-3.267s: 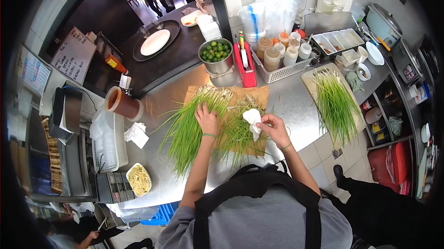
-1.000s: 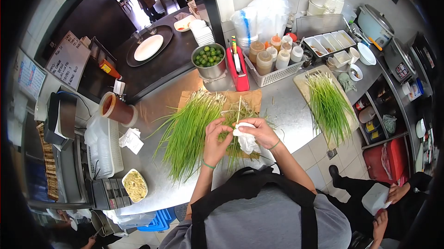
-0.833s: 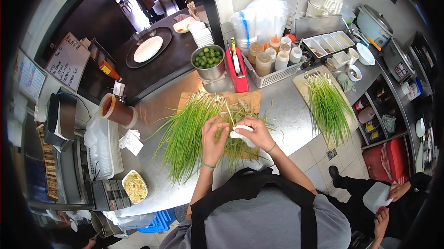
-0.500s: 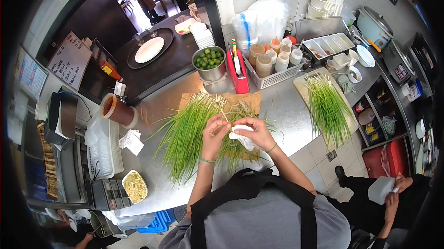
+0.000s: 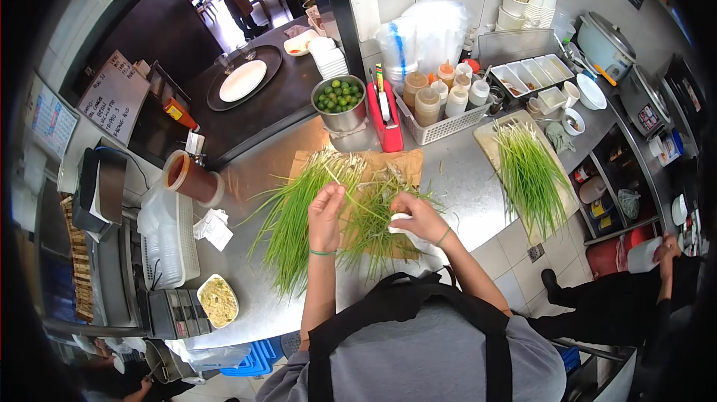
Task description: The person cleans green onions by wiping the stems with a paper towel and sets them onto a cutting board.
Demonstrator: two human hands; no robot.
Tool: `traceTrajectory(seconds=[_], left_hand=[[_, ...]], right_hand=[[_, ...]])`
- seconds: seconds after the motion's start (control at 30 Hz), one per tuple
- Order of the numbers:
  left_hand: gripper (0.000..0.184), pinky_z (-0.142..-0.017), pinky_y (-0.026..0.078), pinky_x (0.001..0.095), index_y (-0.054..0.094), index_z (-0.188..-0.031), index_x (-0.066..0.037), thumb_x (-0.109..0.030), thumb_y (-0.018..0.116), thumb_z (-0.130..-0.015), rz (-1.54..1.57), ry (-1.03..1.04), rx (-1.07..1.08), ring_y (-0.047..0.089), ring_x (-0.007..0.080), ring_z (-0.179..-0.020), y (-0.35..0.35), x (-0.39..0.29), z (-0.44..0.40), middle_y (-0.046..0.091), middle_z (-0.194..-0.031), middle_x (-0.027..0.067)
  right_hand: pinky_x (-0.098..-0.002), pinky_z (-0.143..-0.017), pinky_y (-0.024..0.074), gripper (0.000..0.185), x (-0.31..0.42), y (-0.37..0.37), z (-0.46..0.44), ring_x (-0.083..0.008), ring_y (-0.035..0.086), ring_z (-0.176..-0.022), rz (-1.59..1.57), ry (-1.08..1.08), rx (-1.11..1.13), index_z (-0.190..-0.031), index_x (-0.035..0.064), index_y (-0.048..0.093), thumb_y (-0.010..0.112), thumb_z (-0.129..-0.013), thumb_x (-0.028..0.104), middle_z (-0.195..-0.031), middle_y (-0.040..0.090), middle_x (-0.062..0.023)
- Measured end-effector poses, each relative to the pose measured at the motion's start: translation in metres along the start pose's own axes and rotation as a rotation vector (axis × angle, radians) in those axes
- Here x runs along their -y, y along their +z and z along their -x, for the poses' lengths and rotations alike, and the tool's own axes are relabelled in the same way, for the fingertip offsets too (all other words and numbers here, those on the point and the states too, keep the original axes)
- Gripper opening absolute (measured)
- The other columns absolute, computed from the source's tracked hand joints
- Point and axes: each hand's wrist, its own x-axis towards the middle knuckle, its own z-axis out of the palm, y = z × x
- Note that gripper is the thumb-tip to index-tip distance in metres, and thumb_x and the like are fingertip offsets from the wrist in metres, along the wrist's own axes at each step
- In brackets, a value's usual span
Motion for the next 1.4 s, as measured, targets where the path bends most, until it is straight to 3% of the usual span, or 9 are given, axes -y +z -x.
traceTrajectory(seconds=[0.2, 0.33, 0.47, 0.63, 0.77, 1.07, 1.17, 1.27, 1.4], left_hand=[[0.01, -0.081, 0.037, 0.0239, 0.064, -0.087, -0.002, -0.011, 0.06, -0.082, -0.089, 0.026, -0.003, 0.048, 0.0098, -0.093, -0.009, 0.0, -0.003, 0.052, -0.102, 0.0026], [0.012, -0.091, 0.034, 0.029, 0.065, -0.087, -0.001, -0.01, 0.061, -0.08, -0.257, 0.068, 0.1, 0.044, 0.0147, -0.104, -0.006, -0.001, -0.004, 0.049, -0.109, 0.0073], [0.011, -0.092, 0.033, 0.0298, 0.065, -0.086, -0.002, -0.01, 0.061, -0.08, -0.333, 0.135, 0.142, 0.043, 0.0158, -0.106, 0.004, -0.006, -0.001, 0.048, -0.111, 0.0077], [0.011, -0.093, 0.034, 0.03, 0.064, -0.09, -0.004, -0.009, 0.059, -0.082, -0.226, 0.145, 0.256, 0.045, 0.0157, -0.106, 0.022, -0.004, 0.005, 0.047, -0.115, 0.0068], [0.021, -0.093, 0.035, 0.0285, 0.06, -0.102, -0.001, -0.012, 0.053, -0.086, -0.177, 0.115, 0.142, 0.045, 0.0153, -0.109, 0.029, 0.0, 0.006, 0.05, -0.115, 0.0087], [0.031, -0.086, 0.039, 0.0262, 0.052, -0.111, 0.002, -0.014, 0.056, -0.085, -0.185, -0.236, 0.305, 0.051, 0.011, -0.099, 0.011, 0.007, 0.012, 0.061, -0.098, 0.0063], [0.037, -0.077, 0.04, 0.0276, 0.053, -0.108, -0.002, -0.018, 0.066, -0.077, -0.41, 0.19, 0.047, 0.051, 0.0123, -0.088, 0.02, 0.017, 0.016, 0.06, -0.083, 0.0024], [0.038, -0.07, 0.037, 0.0281, 0.054, -0.107, -0.005, -0.013, 0.068, -0.072, -1.071, 0.735, -0.012, 0.05, 0.0141, -0.081, 0.031, 0.003, 0.032, 0.056, -0.073, -0.0002], [0.023, -0.067, 0.035, 0.0334, 0.059, -0.09, -0.006, -0.011, 0.068, -0.069, -1.328, 0.823, 0.041, 0.05, 0.0195, -0.077, 0.04, 0.019, 0.043, 0.057, -0.074, 0.003]], right_hand=[[-0.0283, -0.071, 0.0449, 0.012, 0.007, -0.024, -0.005, -0.0193, 0.06, -0.075, -0.047, -0.158, -0.031, -0.086, 0.0016, 0.059, 0.059, -0.074, 0.004, -0.081, 0.062, -0.0085], [-0.0209, -0.072, 0.0432, 0.011, 0.03, -0.025, -0.013, -0.007, 0.055, -0.08, -0.483, 0.014, -0.012, -0.091, -0.001, 0.06, 0.054, -0.084, 0.005, -0.085, 0.06, -0.0013], [-0.0191, -0.07, 0.0435, 0.018, 0.04, -0.017, -0.023, -0.005, 0.055, -0.079, -0.877, 0.12, -0.069, -0.101, -0.0009, 0.06, 0.055, -0.084, 0.006, -0.089, 0.062, -0.0029], [-0.0182, -0.059, 0.0432, 0.021, 0.034, 0.017, -0.033, -0.0046, 0.056, -0.066, -0.766, 0.039, -0.011, -0.094, -0.0005, 0.062, 0.066, -0.077, 0.011, -0.081, 0.063, -0.0013], [-0.0184, -0.059, 0.0437, 0.018, 0.031, 0.015, -0.033, -0.0049, 0.056, -0.067, -0.838, 0.137, -0.008, -0.091, -0.0013, 0.062, 0.064, -0.079, 0.011, -0.08, 0.063, -0.0017], [-0.021, -0.067, 0.0458, 0.013, 0.024, 0.003, -0.03, -0.0062, 0.057, -0.074, -0.887, 0.141, -0.034, -0.092, 0.0007, 0.062, 0.061, -0.08, 0.007, -0.087, 0.063, -0.0027], [-0.021, -0.066, 0.0456, 0.012, 0.016, 0.007, -0.031, -0.0065, 0.057, -0.073, -0.911, 0.11, -0.131, -0.091, -0.0001, 0.061, 0.06, -0.081, 0.006, -0.089, 0.063, -0.0036], [-0.0206, -0.065, 0.0449, 0.012, 0.007, 0.01, -0.035, -0.0065, 0.056, -0.072, -0.91, 0.109, -0.195, -0.092, -0.0007, 0.061, 0.059, -0.081, 0.004, -0.088, 0.063, -0.0036], [-0.02, -0.059, 0.0431, 0.007, 0.001, 0.019, -0.036, -0.0055, 0.055, -0.068, -0.935, 0.089, -0.197, -0.087, 0.0013, 0.059, 0.06, -0.081, 0.006, -0.078, 0.06, -0.0005]])
